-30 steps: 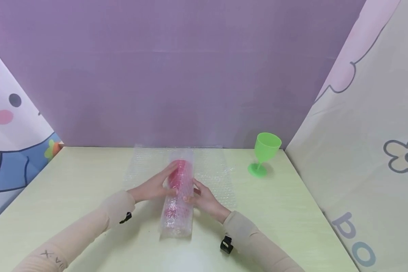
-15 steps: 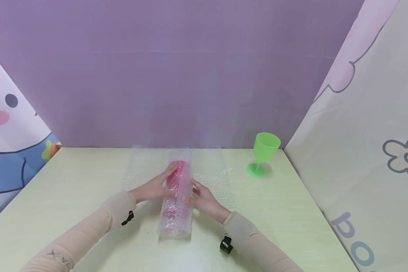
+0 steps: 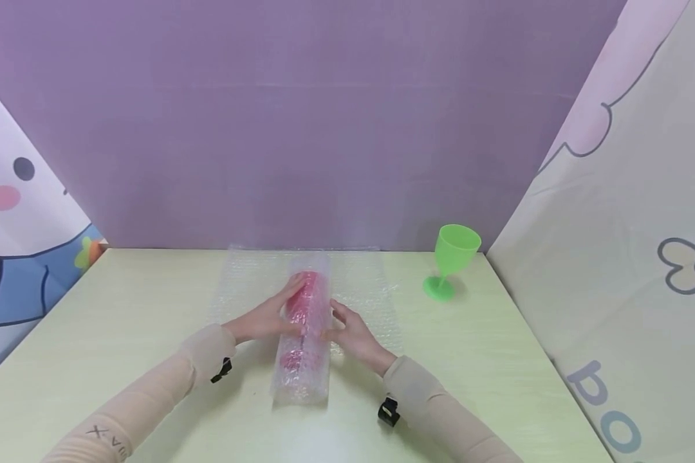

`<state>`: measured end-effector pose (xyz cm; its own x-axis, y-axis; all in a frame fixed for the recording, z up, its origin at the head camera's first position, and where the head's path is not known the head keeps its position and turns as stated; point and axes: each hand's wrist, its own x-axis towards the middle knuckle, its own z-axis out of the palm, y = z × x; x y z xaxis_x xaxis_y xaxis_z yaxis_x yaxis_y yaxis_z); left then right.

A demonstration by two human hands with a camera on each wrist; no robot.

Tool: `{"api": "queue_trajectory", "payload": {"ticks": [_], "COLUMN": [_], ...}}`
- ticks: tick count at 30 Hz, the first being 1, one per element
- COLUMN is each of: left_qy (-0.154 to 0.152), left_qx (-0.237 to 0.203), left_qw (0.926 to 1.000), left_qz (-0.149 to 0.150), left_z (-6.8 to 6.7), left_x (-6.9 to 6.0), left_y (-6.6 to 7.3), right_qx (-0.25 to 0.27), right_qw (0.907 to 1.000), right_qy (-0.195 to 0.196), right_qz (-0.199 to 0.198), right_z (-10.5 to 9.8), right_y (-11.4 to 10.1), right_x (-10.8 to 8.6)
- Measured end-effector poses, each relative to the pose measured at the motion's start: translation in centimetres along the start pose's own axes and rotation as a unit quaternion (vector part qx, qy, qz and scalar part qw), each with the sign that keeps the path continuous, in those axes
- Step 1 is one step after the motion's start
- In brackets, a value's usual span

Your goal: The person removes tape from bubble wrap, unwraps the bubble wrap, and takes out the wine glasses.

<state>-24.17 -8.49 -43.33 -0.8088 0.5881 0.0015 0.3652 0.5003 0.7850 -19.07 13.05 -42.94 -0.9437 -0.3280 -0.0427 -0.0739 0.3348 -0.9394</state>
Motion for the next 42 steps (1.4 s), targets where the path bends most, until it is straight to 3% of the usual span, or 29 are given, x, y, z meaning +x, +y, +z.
{"api": "queue_trajectory", "payload": {"ticks": [5,10,13,27,42], "left_qy": [0.004,0.006,0.006,0.001,0.0], "left_qx": [-0.007,-0.004,0.004,0.021,0.021], "left_qw": [1.0,0.9999,0.9999,0.9995,0.9996], "left_qz": [0.006,0.01,0.013,0.025,0.017], "left_z": [0.3,0.2,0.3,0.6,0.6], "left_x": [0.1,0.0,0.0,0.3,0.3], "left_y": [-0.3,-0.2,-0.1,0.3,0.5], "right_qx": [-0.005,0.003,-0.021,-0.136,-0.083], "right_qw": [0.9961,0.9917,0.9891,0.9798,0.9887], "right_qy": [0.083,0.109,0.119,0.1,0.071], "right_qz": [-0.031,-0.068,-0.085,-0.107,-0.102], "right_z": [0.2,0.6,1.0,1.1,0.1], "right_y": [-0.6,-1.4,-1.7,-1.6,-0.9], "right_x": [1.2,2.5,3.2,4.5,4.6]}}
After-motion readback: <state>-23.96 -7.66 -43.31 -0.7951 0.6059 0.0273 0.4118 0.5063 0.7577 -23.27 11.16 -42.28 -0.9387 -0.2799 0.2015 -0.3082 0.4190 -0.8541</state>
